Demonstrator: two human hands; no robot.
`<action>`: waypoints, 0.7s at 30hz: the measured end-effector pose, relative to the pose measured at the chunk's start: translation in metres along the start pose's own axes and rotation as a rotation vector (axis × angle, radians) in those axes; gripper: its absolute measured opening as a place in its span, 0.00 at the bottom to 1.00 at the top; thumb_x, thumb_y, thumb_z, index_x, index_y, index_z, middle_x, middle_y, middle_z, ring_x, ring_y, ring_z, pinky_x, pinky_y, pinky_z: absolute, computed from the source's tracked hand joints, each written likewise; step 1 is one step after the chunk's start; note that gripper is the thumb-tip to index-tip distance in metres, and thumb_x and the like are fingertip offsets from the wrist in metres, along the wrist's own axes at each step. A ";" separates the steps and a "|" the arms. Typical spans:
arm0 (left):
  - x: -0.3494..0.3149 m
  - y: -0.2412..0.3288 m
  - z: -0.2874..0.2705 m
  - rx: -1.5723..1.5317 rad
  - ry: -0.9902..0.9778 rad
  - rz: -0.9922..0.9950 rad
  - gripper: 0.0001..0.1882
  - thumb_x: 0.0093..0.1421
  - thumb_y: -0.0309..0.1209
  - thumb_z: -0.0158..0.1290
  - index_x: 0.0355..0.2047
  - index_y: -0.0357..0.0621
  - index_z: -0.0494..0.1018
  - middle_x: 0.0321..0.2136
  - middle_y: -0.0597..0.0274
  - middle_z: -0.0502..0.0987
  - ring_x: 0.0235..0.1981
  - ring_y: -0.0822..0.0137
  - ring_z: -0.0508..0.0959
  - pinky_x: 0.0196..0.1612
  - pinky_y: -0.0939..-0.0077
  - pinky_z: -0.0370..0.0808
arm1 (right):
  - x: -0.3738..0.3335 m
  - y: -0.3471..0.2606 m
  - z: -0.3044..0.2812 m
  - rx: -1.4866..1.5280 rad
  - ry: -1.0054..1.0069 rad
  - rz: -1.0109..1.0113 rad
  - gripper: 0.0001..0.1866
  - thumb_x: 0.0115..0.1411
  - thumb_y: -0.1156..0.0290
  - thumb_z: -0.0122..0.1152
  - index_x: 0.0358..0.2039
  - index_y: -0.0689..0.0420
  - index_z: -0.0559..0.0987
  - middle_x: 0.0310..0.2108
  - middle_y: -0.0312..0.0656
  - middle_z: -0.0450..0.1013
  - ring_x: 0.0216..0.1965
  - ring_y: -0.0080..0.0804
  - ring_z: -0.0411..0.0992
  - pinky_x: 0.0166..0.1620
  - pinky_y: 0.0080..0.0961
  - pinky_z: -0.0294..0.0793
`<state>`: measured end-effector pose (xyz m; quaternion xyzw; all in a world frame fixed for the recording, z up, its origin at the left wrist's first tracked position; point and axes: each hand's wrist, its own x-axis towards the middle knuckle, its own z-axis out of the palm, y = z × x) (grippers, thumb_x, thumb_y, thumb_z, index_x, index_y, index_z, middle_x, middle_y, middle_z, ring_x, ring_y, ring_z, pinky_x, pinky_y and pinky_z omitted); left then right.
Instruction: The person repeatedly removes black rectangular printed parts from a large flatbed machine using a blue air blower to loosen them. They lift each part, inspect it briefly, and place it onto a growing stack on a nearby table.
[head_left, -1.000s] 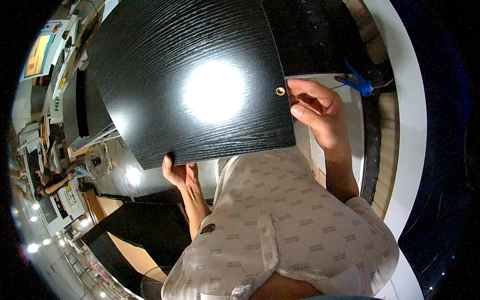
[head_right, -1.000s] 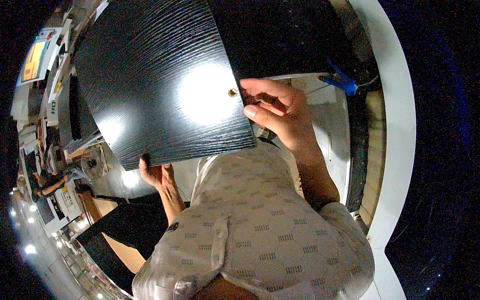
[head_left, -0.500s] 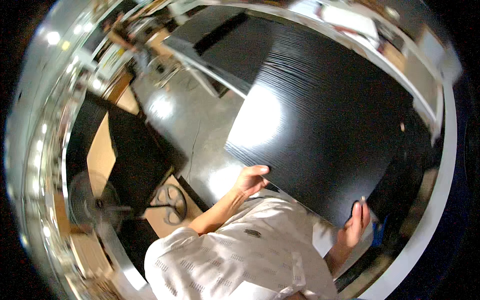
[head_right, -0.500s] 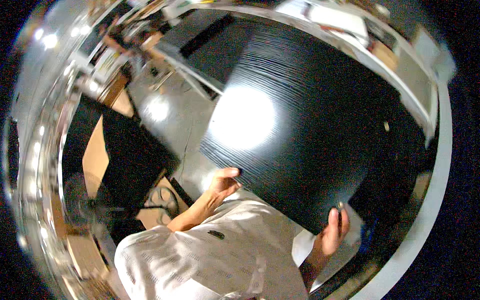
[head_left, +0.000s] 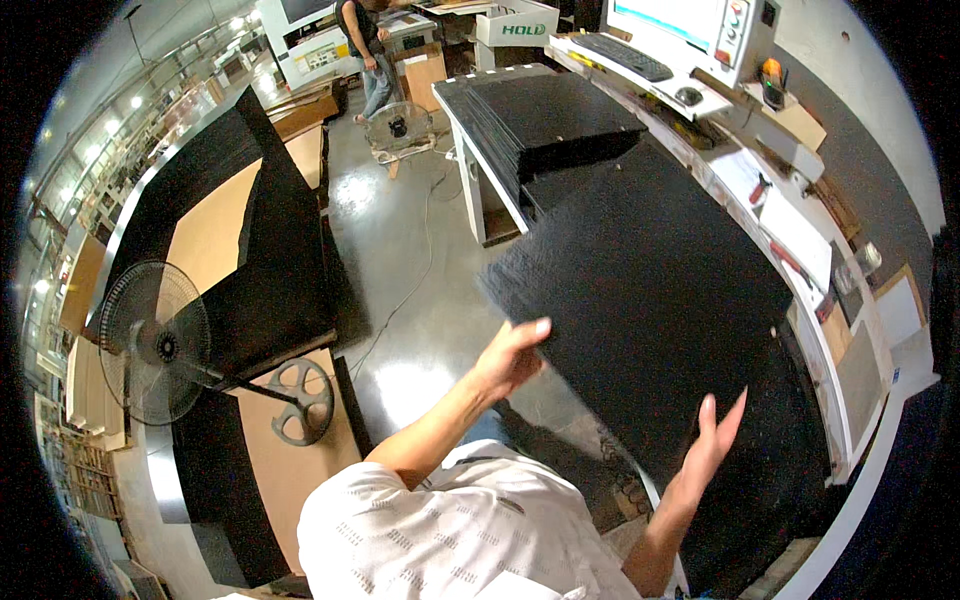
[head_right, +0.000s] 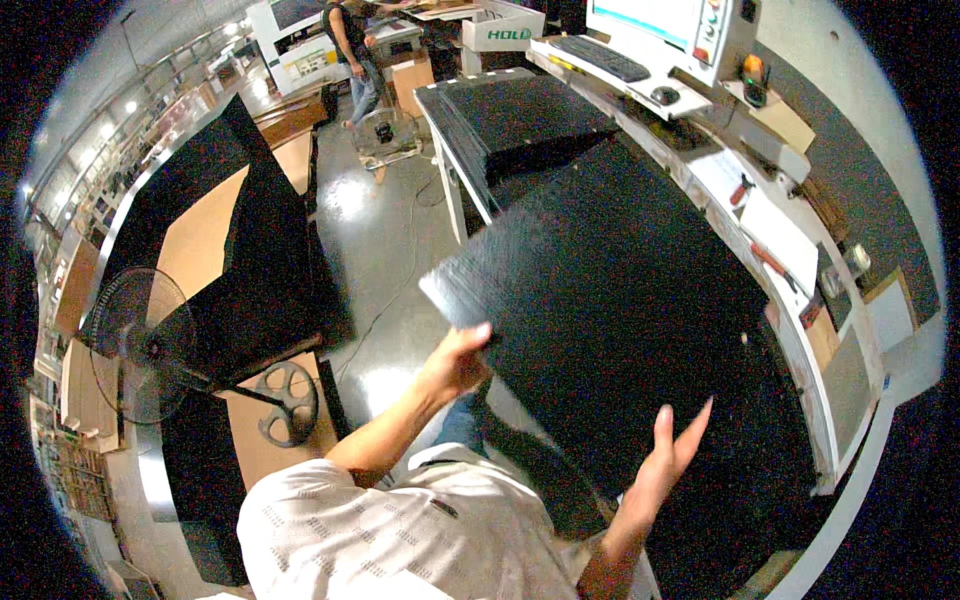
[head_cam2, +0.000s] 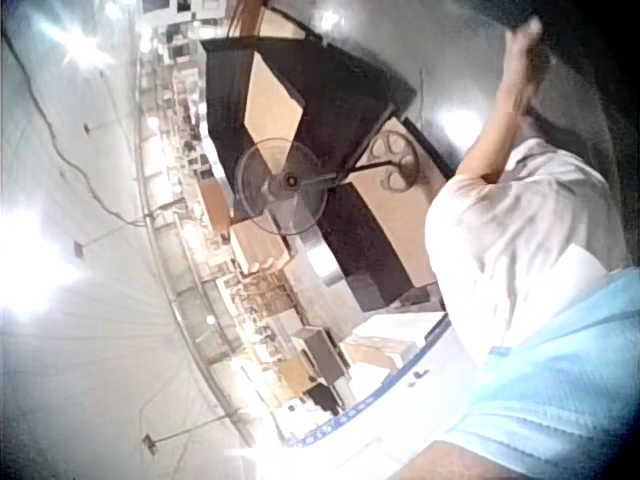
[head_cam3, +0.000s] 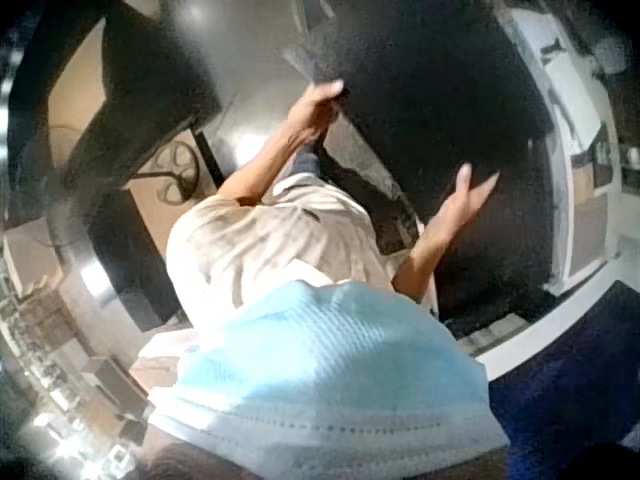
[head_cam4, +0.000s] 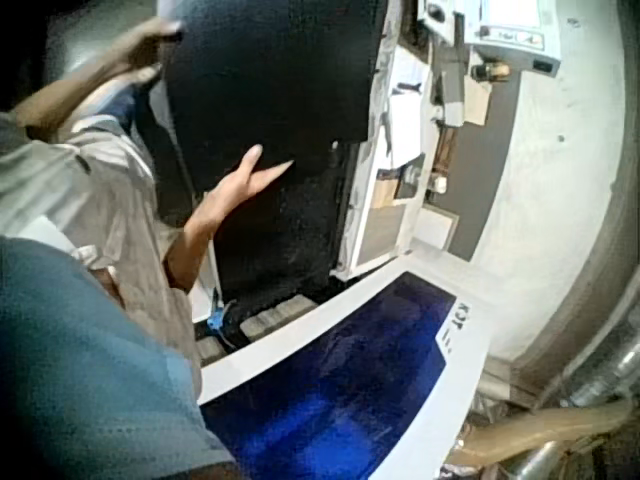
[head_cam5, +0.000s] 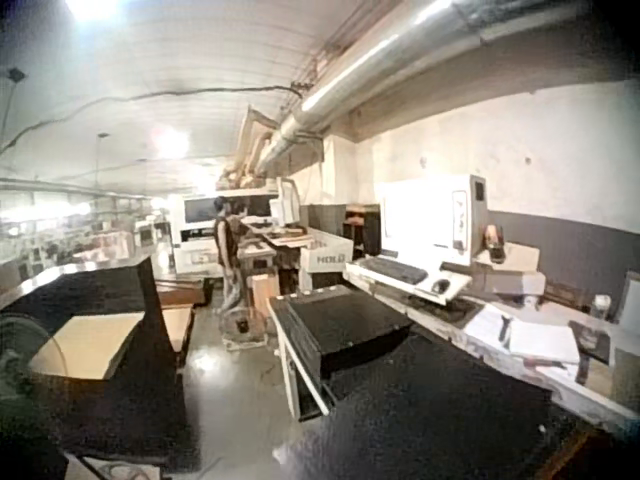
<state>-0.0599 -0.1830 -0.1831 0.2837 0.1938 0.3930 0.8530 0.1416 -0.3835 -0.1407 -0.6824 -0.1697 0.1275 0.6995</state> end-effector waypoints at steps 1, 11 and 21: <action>0.033 0.019 -0.002 0.023 0.004 0.101 0.27 0.59 0.35 0.62 0.56 0.40 0.70 0.49 0.57 0.79 0.49 0.58 0.79 0.56 0.57 0.75 | 0.025 -0.001 0.030 0.014 -0.034 -0.021 0.43 0.65 0.66 0.62 0.74 0.58 0.50 0.76 0.49 0.41 0.76 0.40 0.40 0.74 0.41 0.39; 0.476 0.222 -0.134 0.977 0.506 0.441 0.48 0.53 0.48 0.64 0.67 0.35 0.55 0.70 0.38 0.48 0.69 0.42 0.55 0.68 0.53 0.56 | 0.247 0.052 0.410 0.314 -0.007 0.127 0.42 0.61 0.82 0.62 0.71 0.65 0.51 0.66 0.49 0.61 0.61 0.42 0.66 0.65 0.35 0.62; 0.615 0.261 -0.216 1.123 0.457 0.406 0.61 0.54 0.54 0.61 0.75 0.51 0.33 0.75 0.45 0.32 0.76 0.48 0.33 0.68 0.27 0.37 | 0.334 0.096 0.510 0.202 0.019 0.180 0.40 0.51 0.71 0.56 0.66 0.63 0.59 0.58 0.48 0.66 0.53 0.41 0.69 0.58 0.33 0.66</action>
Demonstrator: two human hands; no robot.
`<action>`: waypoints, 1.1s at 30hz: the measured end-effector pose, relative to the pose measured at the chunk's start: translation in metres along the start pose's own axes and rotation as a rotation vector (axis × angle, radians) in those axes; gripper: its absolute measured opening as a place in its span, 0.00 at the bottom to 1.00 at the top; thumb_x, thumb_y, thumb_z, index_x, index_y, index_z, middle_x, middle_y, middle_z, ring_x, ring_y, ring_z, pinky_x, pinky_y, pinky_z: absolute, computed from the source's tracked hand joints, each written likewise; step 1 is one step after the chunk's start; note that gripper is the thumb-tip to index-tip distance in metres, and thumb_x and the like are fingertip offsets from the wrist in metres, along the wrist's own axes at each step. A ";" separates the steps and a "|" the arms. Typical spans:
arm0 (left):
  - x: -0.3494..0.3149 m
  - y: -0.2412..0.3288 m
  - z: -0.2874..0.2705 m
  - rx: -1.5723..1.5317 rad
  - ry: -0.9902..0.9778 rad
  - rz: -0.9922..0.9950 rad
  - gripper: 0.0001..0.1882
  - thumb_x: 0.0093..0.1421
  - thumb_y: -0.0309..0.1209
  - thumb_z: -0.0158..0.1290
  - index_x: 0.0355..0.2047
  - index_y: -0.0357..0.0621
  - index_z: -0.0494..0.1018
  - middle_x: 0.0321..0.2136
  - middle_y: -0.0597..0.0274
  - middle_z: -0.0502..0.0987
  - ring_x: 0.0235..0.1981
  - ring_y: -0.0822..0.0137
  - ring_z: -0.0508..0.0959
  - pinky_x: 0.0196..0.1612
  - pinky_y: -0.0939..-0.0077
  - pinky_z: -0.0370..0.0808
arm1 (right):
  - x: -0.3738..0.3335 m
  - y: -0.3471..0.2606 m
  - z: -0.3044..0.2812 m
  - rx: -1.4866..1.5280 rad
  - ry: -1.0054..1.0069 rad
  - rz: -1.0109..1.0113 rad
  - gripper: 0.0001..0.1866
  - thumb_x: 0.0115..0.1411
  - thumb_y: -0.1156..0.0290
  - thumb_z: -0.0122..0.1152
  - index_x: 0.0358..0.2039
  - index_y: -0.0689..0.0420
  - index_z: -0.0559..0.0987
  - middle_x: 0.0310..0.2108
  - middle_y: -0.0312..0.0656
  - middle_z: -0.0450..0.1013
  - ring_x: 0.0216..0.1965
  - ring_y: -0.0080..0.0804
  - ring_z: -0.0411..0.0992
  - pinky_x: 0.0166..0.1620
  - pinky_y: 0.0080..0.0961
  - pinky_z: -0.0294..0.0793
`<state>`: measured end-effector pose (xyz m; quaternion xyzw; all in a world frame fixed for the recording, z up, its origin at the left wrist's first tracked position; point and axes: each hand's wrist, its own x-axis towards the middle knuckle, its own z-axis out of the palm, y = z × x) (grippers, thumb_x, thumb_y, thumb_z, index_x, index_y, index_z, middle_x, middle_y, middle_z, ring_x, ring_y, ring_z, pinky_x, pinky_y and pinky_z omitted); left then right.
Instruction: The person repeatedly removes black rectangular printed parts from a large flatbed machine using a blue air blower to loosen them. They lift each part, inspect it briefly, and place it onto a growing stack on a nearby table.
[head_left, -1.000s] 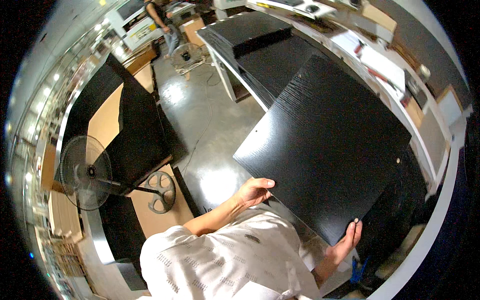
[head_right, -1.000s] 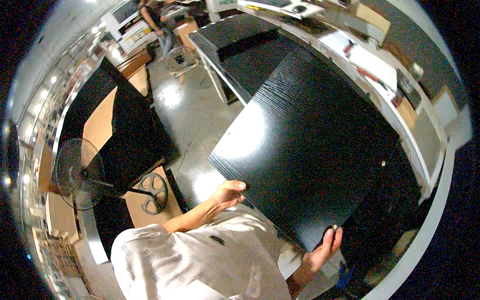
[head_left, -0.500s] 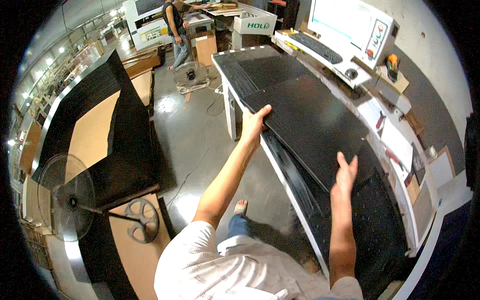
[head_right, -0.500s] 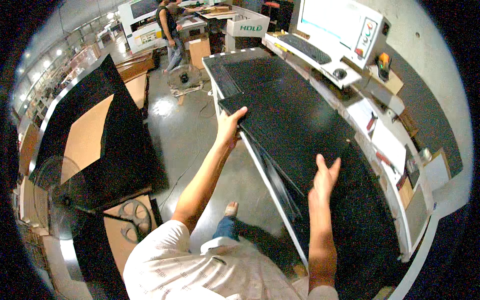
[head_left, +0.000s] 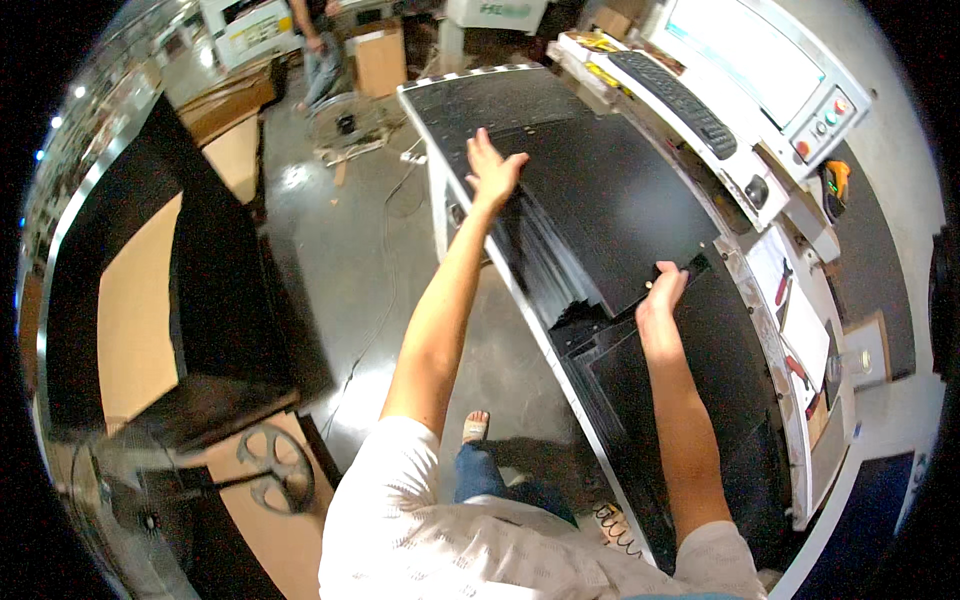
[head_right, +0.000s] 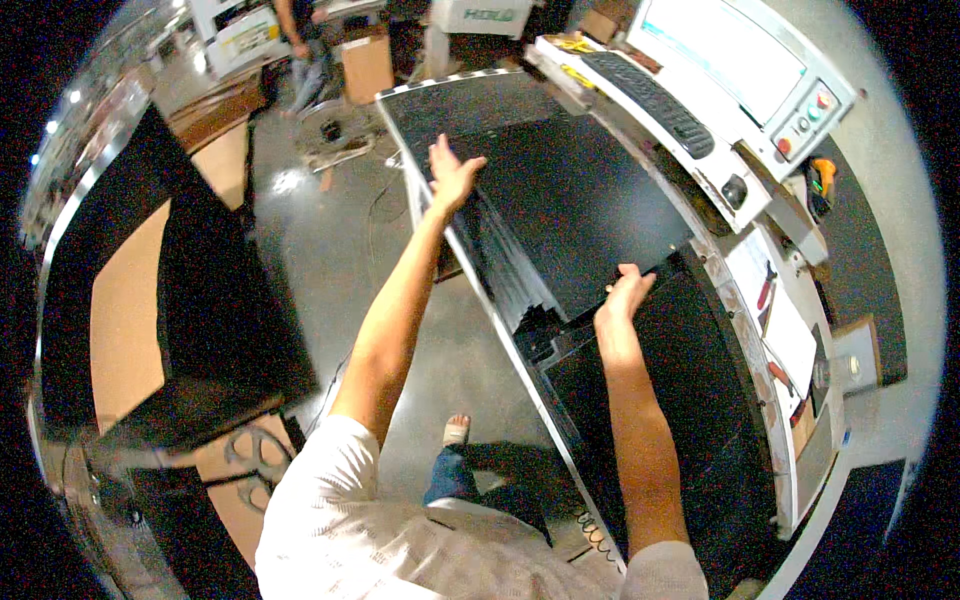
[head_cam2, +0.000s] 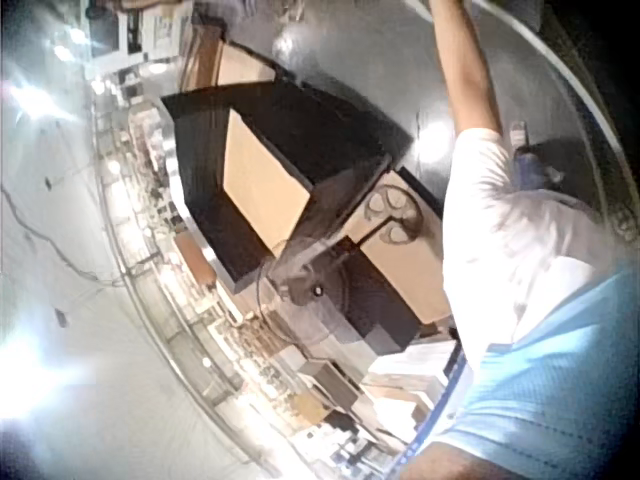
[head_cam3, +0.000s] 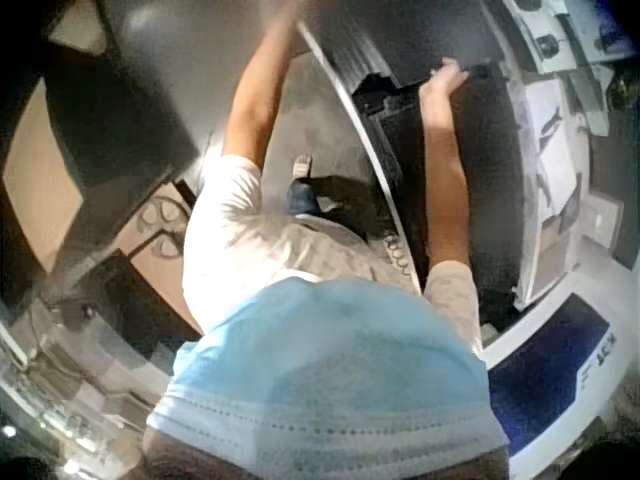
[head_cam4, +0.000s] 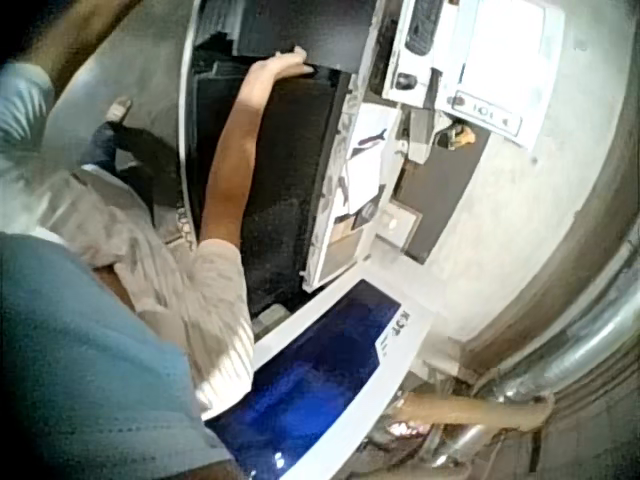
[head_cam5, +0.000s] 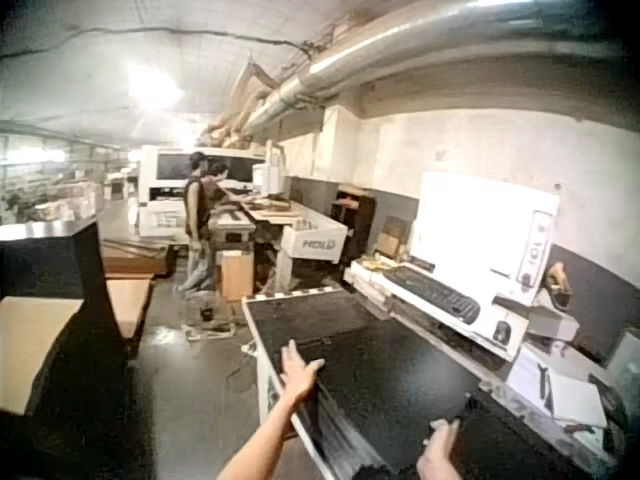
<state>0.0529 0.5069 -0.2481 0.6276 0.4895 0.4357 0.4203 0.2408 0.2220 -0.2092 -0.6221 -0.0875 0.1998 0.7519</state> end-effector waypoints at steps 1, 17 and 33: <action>0.016 -0.002 -0.004 0.014 0.012 0.062 0.57 0.54 0.53 0.61 0.75 0.52 0.39 0.75 0.45 0.34 0.76 0.49 0.33 0.67 0.24 0.38 | 0.004 0.003 0.008 0.078 0.036 0.008 0.38 0.51 0.70 0.55 0.65 0.61 0.61 0.57 0.47 0.67 0.53 0.41 0.68 0.58 0.35 0.65; 0.081 -0.026 0.013 -0.417 0.268 0.222 0.12 0.63 0.33 0.47 0.37 0.36 0.75 0.37 0.50 0.81 0.42 0.57 0.79 0.50 0.67 0.72 | 0.216 -0.005 -0.011 0.157 0.044 -0.121 0.23 0.56 0.60 0.60 0.49 0.60 0.75 0.50 0.45 0.73 0.50 0.42 0.71 0.52 0.43 0.71; 0.074 -0.015 0.020 -0.560 0.448 0.136 0.14 0.63 0.34 0.50 0.31 0.32 0.77 0.24 0.54 0.79 0.30 0.68 0.77 0.35 0.69 0.71 | 0.262 0.005 -0.029 0.109 0.166 -0.050 0.29 0.58 0.53 0.59 0.49 0.67 0.78 0.51 0.49 0.75 0.48 0.46 0.75 0.52 0.43 0.75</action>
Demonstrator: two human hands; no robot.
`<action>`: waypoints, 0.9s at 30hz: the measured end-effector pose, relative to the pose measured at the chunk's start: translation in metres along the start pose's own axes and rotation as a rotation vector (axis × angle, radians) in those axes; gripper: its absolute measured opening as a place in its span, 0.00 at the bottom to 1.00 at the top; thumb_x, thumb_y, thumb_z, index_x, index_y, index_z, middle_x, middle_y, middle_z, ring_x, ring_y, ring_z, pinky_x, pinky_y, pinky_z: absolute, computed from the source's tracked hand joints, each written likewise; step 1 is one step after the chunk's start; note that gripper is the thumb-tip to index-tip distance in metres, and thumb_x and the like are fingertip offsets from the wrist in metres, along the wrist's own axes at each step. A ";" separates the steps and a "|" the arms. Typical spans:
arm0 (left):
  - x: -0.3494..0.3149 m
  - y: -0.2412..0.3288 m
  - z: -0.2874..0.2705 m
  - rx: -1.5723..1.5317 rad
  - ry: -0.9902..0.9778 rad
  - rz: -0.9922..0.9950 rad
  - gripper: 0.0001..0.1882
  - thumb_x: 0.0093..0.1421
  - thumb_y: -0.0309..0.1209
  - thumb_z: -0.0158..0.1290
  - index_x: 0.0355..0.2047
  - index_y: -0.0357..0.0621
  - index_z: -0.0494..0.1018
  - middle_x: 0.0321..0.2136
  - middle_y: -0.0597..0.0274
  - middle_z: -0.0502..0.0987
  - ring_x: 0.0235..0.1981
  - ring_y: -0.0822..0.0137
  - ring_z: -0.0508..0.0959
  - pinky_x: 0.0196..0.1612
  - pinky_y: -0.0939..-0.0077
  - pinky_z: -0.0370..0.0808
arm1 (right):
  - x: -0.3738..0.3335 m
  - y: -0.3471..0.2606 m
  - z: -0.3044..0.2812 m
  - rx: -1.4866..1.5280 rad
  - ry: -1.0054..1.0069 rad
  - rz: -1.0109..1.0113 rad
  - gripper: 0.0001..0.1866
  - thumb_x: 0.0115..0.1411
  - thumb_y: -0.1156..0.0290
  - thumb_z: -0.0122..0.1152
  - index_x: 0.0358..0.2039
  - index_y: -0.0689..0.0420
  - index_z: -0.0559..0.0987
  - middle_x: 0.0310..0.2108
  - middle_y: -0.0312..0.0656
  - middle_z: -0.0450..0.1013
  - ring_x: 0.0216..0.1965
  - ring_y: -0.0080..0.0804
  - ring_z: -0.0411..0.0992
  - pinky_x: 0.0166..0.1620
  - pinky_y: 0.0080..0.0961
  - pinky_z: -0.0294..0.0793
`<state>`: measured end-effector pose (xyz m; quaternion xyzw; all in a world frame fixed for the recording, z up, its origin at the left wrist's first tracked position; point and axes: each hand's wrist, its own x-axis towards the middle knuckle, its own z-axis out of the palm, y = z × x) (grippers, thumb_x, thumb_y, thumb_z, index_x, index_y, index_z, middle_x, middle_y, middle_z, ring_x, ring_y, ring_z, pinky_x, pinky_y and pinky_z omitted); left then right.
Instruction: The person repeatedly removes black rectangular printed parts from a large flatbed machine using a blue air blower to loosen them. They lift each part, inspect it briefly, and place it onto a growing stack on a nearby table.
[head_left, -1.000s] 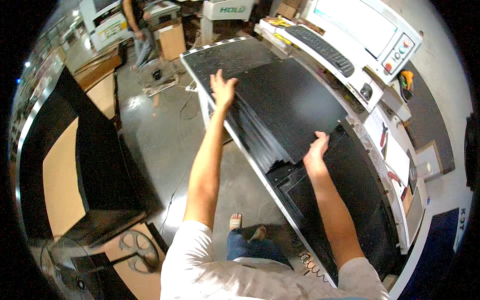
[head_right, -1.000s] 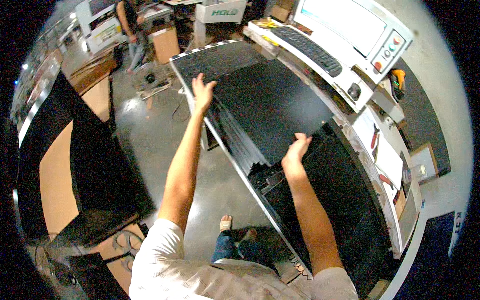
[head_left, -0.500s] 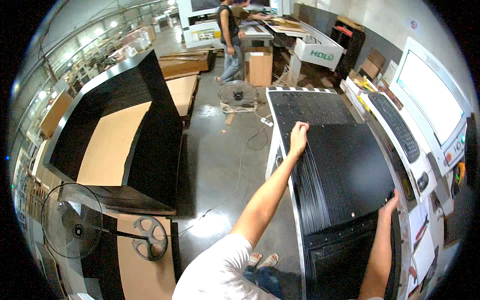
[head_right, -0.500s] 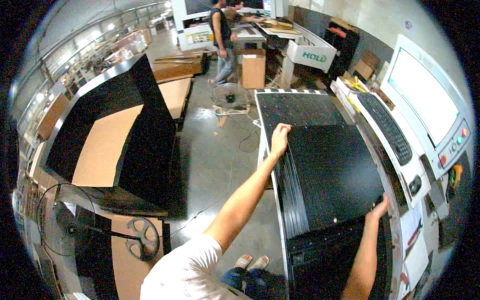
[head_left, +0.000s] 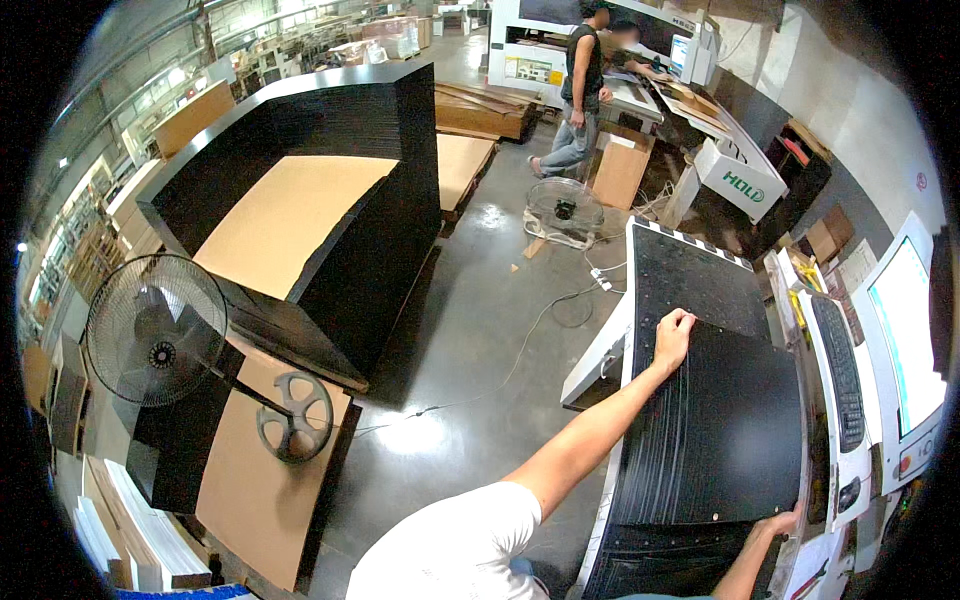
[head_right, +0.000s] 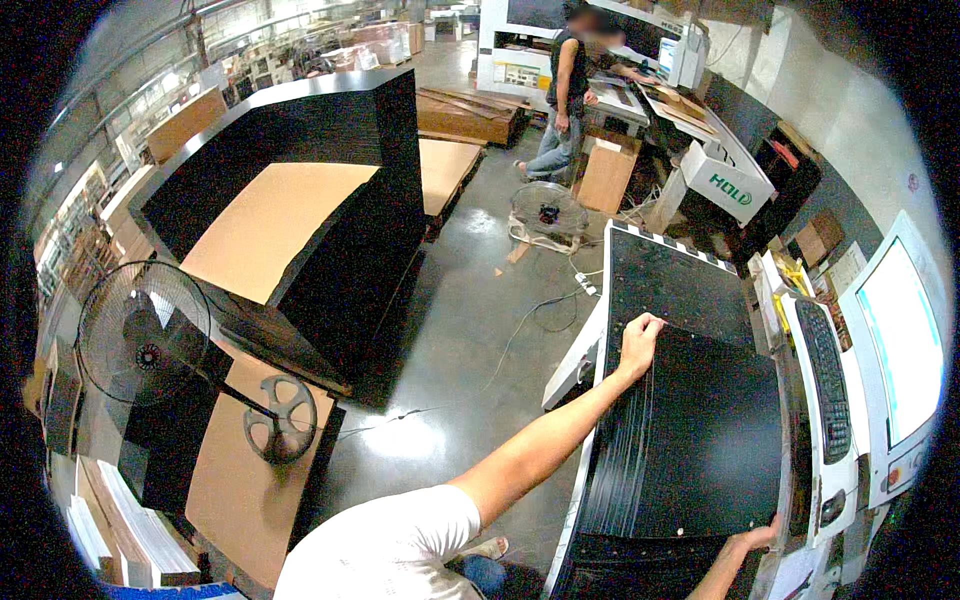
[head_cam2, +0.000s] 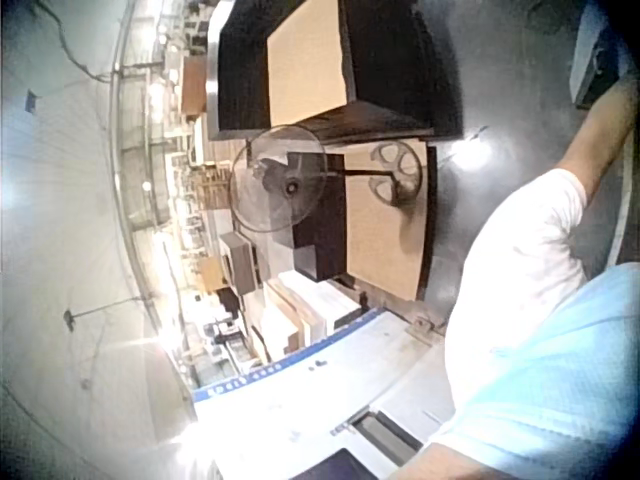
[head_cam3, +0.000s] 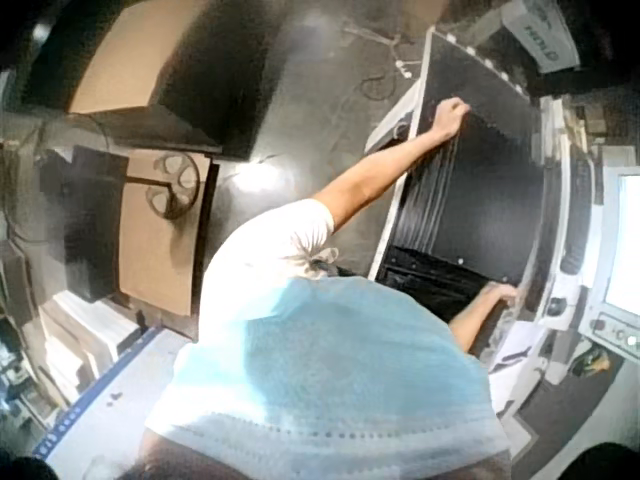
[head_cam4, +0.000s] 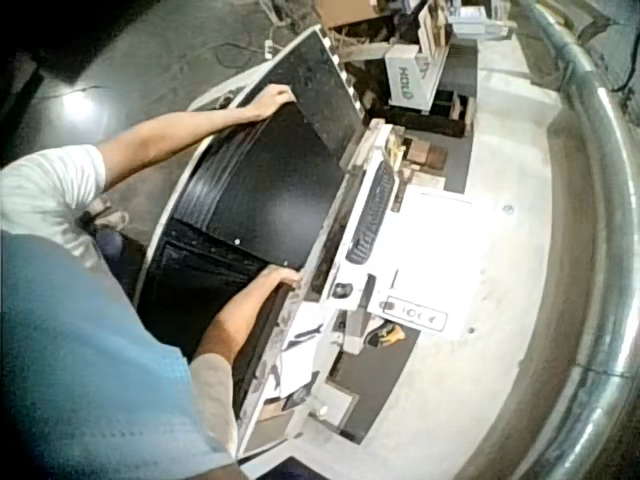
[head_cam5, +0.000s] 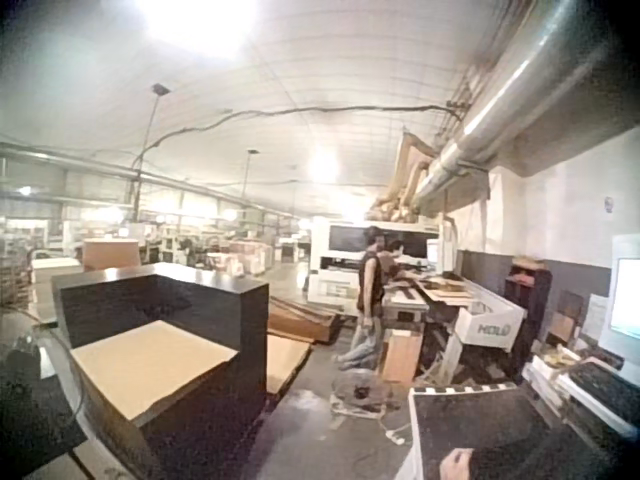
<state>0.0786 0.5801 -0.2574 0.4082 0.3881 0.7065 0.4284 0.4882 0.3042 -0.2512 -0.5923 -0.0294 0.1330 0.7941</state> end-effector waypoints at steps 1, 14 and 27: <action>0.001 -0.001 0.000 0.014 0.006 -0.029 0.14 0.63 0.34 0.51 0.31 0.33 0.77 0.24 0.54 0.79 0.29 0.68 0.77 0.35 0.68 0.71 | 0.001 0.001 0.000 0.025 0.018 0.007 0.30 0.58 0.53 0.59 0.49 0.69 0.78 0.51 0.50 0.75 0.48 0.47 0.75 0.53 0.42 0.75; 0.013 -0.023 -0.041 0.414 -0.124 0.027 0.28 0.67 0.54 0.48 0.51 0.42 0.73 0.46 0.49 0.78 0.51 0.55 0.76 0.56 0.62 0.70 | 0.019 0.007 0.000 -0.004 -0.160 -0.016 0.33 0.63 0.53 0.53 0.59 0.68 0.71 0.57 0.50 0.72 0.55 0.48 0.71 0.59 0.45 0.69; -0.578 0.035 -0.760 1.176 -0.048 -1.436 0.34 0.64 0.56 0.52 0.60 0.44 0.71 0.54 0.47 0.77 0.56 0.55 0.76 0.58 0.63 0.71 | -0.117 -0.133 -0.122 -0.386 -0.493 -0.584 0.19 0.72 0.62 0.53 0.53 0.63 0.78 0.45 0.37 0.76 0.47 0.27 0.72 0.48 0.24 0.71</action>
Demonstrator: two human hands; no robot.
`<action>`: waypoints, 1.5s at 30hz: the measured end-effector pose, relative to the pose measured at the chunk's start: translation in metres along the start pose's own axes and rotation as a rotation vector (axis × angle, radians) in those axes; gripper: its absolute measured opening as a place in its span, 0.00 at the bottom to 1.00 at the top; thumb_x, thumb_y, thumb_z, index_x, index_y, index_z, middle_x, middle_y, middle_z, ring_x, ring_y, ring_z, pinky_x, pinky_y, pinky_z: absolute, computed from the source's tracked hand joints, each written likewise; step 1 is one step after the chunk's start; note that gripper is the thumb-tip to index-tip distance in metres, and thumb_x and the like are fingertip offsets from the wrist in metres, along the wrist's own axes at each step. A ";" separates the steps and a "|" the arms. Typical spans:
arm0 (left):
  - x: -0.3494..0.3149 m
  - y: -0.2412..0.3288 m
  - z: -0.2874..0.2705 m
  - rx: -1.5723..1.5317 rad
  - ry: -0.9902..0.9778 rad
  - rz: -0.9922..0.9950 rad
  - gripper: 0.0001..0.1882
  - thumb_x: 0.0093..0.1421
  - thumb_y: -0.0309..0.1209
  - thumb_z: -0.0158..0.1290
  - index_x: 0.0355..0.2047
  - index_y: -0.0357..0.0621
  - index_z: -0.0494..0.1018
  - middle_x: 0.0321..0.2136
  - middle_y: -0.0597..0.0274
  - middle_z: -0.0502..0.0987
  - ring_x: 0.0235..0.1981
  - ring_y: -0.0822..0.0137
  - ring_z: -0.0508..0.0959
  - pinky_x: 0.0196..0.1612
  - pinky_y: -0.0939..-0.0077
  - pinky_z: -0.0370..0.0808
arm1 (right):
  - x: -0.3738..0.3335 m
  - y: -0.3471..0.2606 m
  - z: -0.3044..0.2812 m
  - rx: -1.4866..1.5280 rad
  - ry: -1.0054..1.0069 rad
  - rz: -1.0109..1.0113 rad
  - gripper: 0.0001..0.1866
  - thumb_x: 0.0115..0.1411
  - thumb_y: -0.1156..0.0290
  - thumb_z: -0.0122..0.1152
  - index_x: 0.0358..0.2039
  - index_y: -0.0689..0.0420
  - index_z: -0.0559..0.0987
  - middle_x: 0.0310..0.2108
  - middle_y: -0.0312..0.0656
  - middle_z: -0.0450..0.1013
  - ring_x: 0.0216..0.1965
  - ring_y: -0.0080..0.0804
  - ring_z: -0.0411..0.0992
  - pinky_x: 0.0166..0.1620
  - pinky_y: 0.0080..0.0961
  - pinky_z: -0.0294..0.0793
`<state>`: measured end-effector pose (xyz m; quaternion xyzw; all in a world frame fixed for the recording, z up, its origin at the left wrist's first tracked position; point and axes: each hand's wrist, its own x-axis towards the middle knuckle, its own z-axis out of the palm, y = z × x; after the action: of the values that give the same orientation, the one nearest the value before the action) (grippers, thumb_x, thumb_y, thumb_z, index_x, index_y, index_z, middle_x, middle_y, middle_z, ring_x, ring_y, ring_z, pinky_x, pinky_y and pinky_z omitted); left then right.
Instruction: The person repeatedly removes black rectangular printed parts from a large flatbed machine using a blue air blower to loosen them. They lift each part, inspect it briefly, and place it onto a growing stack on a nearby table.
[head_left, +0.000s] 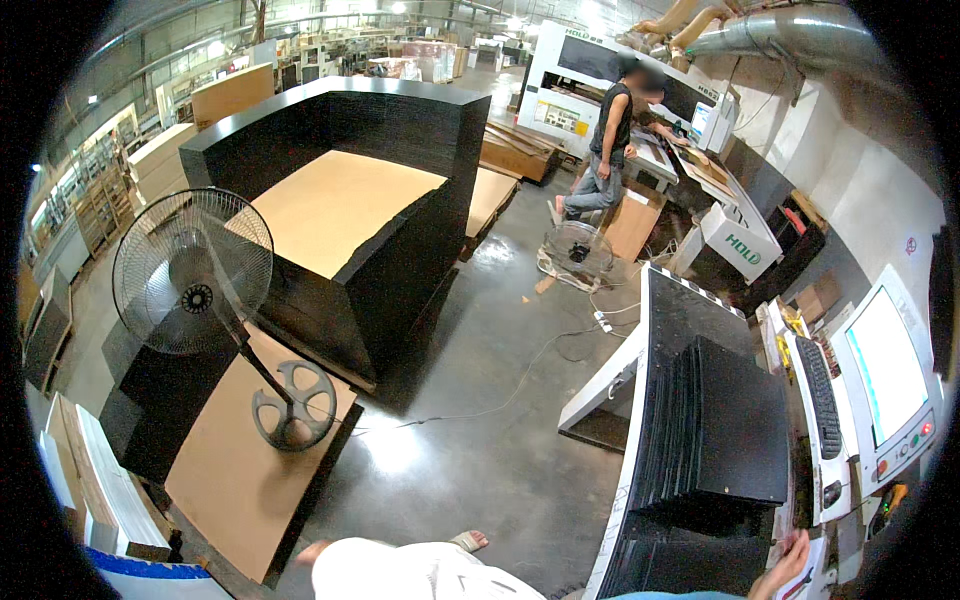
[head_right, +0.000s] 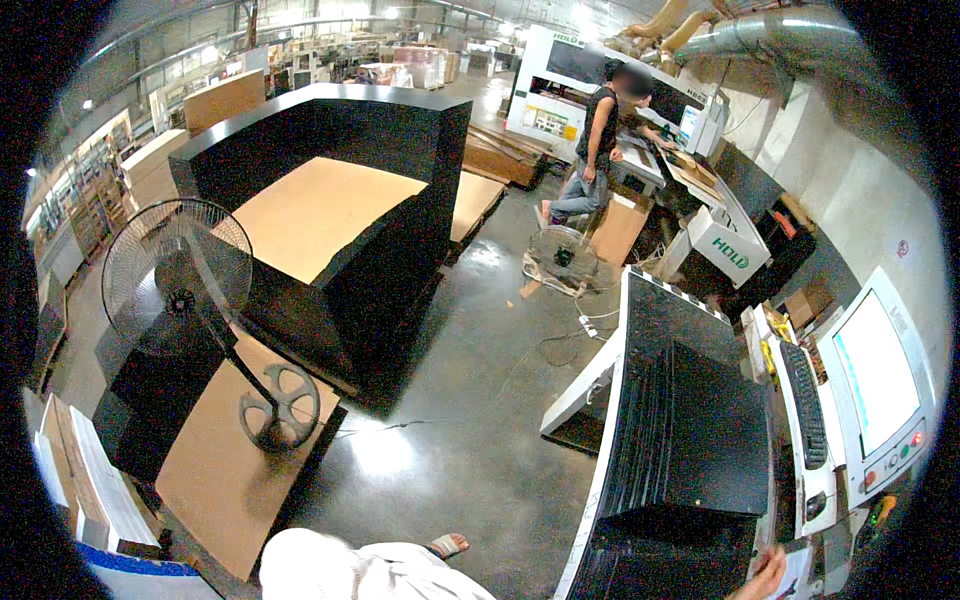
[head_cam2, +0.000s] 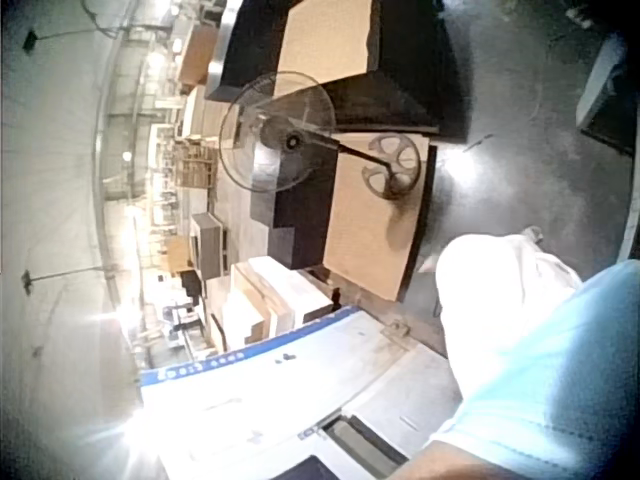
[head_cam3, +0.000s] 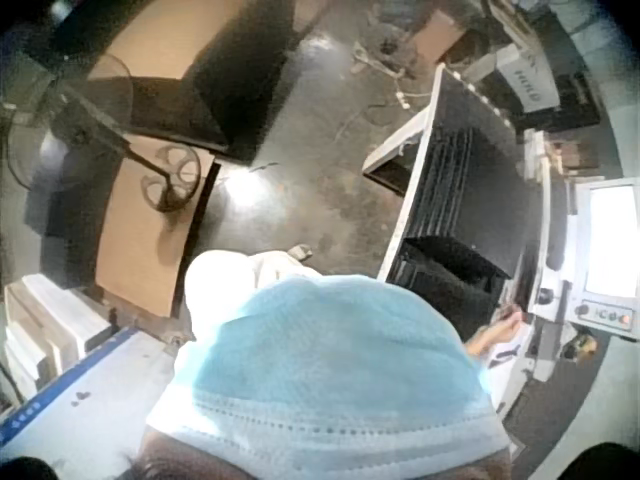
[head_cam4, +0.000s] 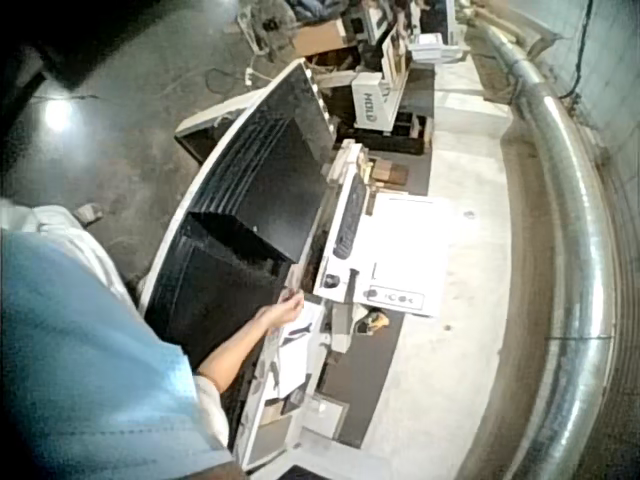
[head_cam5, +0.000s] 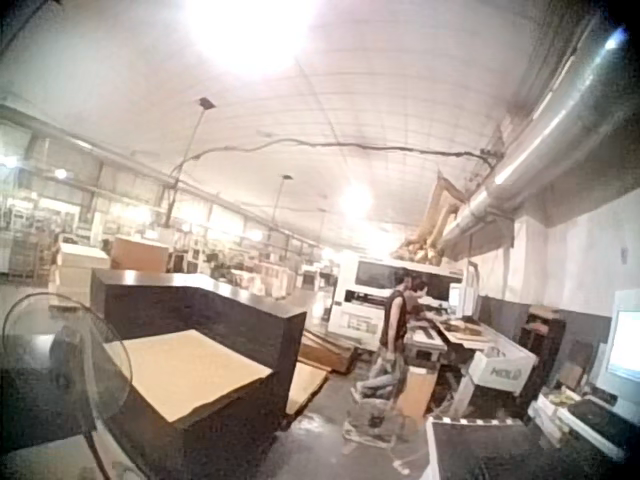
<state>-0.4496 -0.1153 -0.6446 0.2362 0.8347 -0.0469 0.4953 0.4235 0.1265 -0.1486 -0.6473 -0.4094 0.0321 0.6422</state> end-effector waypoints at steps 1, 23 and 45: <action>-0.018 -0.046 -0.006 -0.017 -0.047 -0.107 0.34 0.64 0.56 0.52 0.60 0.44 0.71 0.54 0.47 0.77 0.56 0.55 0.76 0.58 0.62 0.71 | -0.027 -0.036 -0.016 -0.137 -0.050 0.039 0.17 0.66 0.63 0.60 0.49 0.61 0.81 0.45 0.39 0.77 0.48 0.31 0.73 0.52 0.28 0.70; -0.081 0.057 -0.040 0.539 -0.092 1.046 0.40 0.57 0.60 0.58 0.61 0.43 0.70 0.52 0.43 0.78 0.52 0.46 0.79 0.57 0.59 0.74 | -0.660 -0.218 -0.152 -0.475 -0.761 -0.051 0.19 0.56 0.62 0.68 0.48 0.54 0.83 0.53 0.45 0.75 0.56 0.46 0.70 0.62 0.43 0.62; -0.512 0.412 0.143 1.077 0.599 2.459 0.40 0.56 0.28 0.59 0.69 0.50 0.58 0.67 0.53 0.63 0.66 0.53 0.66 0.65 0.59 0.68 | -0.636 -0.138 -0.384 -0.827 0.119 0.458 0.09 0.60 0.62 0.67 0.34 0.53 0.83 0.24 0.41 0.78 0.25 0.36 0.77 0.30 0.30 0.72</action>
<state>0.0509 0.0267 -0.2182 0.9781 0.0429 0.1551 -0.1317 0.1528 -0.5680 -0.2715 -0.9229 -0.1973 -0.0301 0.3292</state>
